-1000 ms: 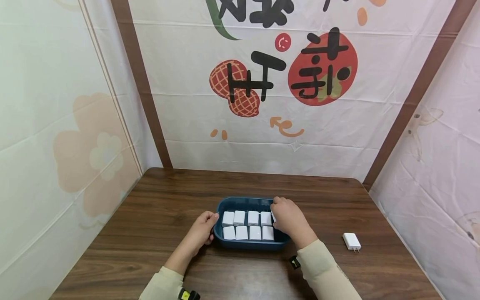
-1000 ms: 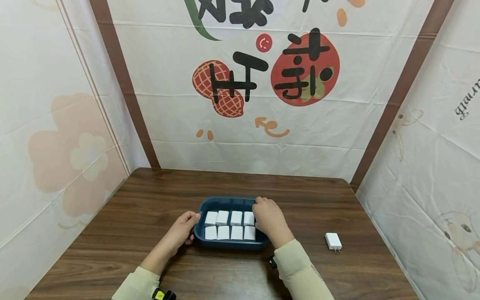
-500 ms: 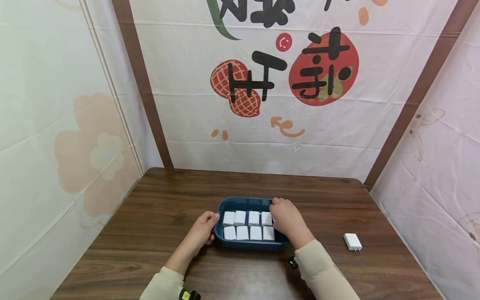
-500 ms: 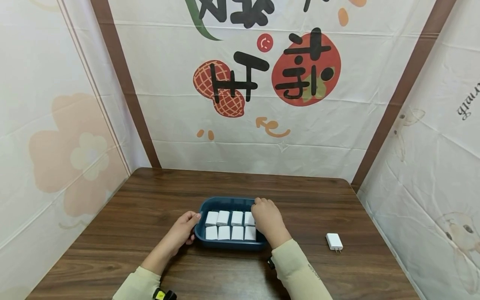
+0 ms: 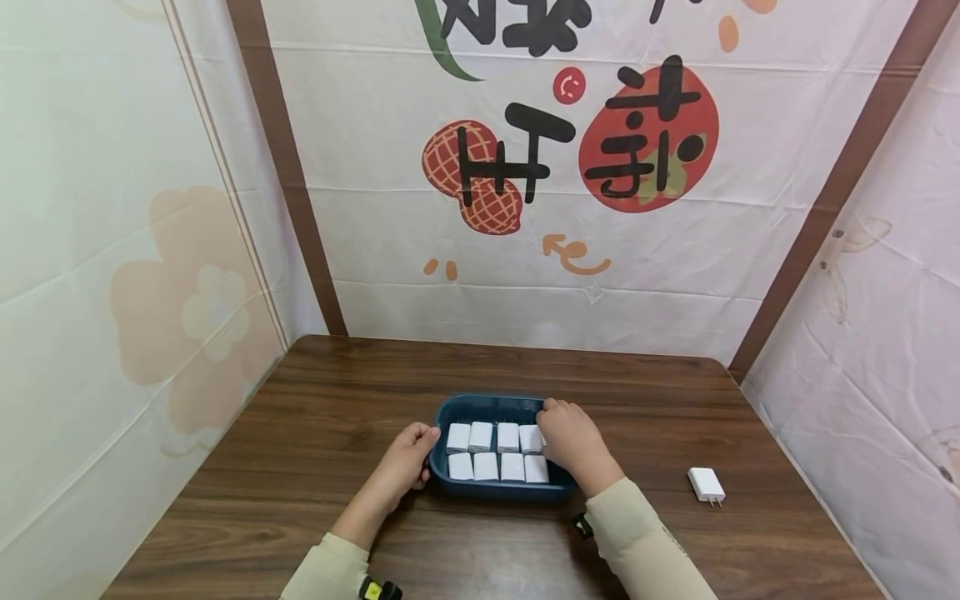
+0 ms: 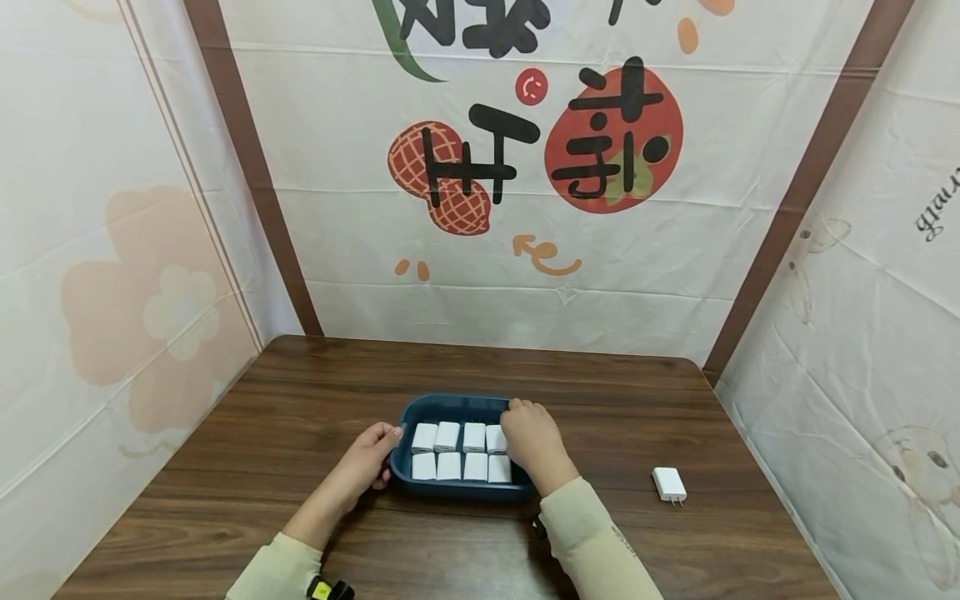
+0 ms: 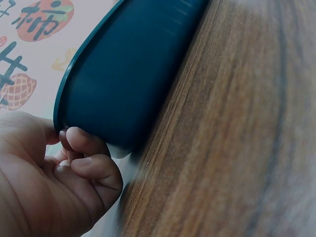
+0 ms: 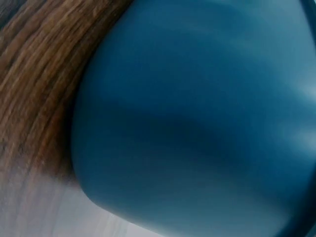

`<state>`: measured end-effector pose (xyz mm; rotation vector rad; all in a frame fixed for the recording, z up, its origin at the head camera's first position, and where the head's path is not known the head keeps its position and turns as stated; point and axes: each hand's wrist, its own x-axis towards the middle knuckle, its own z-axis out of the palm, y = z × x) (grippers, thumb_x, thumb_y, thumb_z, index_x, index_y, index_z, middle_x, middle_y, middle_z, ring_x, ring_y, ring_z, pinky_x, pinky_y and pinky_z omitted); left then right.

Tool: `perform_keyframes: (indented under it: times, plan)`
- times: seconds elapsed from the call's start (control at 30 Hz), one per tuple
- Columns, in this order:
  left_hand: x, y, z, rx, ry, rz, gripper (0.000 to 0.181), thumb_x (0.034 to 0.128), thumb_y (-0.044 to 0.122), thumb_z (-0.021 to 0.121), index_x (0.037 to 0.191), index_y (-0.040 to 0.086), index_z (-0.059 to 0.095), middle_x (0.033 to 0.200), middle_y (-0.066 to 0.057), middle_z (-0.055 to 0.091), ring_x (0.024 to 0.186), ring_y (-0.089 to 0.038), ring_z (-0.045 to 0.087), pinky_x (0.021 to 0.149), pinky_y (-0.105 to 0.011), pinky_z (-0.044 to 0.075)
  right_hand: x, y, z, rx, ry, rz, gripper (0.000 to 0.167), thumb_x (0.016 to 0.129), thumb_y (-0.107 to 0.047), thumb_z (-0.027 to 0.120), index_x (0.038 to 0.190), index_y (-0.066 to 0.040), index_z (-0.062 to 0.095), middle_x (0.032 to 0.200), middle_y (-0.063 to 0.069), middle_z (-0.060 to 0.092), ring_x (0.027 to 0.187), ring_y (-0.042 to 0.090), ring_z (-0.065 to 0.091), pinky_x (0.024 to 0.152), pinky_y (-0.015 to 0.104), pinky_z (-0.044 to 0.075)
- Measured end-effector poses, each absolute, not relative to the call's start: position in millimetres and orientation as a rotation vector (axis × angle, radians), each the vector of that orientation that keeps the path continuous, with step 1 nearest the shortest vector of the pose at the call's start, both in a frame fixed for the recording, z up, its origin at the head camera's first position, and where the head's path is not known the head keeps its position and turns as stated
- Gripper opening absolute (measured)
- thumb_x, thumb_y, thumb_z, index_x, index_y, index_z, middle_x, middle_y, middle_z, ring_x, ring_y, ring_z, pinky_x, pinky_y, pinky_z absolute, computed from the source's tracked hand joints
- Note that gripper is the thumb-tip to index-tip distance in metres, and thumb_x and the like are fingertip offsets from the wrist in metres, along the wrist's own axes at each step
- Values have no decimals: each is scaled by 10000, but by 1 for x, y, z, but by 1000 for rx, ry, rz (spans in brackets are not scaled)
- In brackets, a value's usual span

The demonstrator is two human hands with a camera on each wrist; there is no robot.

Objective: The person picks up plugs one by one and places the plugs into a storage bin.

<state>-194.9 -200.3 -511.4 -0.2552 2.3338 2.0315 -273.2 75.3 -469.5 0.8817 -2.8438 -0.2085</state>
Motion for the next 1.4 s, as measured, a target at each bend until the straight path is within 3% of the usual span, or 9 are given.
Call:
perform_keyframes:
  times: [0.83,1.4]
  plan:
    - [-195,-201,-512,-253,2336,2026,322,1083,329,518,1098,10,558,693,-34,468,559,-159,478,457,-239,357,-274,75,-470,877,-2914,-136,240,827,-232,865,987,-76,777,992,73,661,833,190,654,778,350,594]
    - [-194,-200,-510,-249,2333,2029,318,1084,318,516,1095,3,553,687,-33,470,555,-160,471,453,-241,347,-272,73,-469,828,-2963,-95,330,820,-274,880,1057,-73,770,1082,89,674,887,193,667,821,364,598]
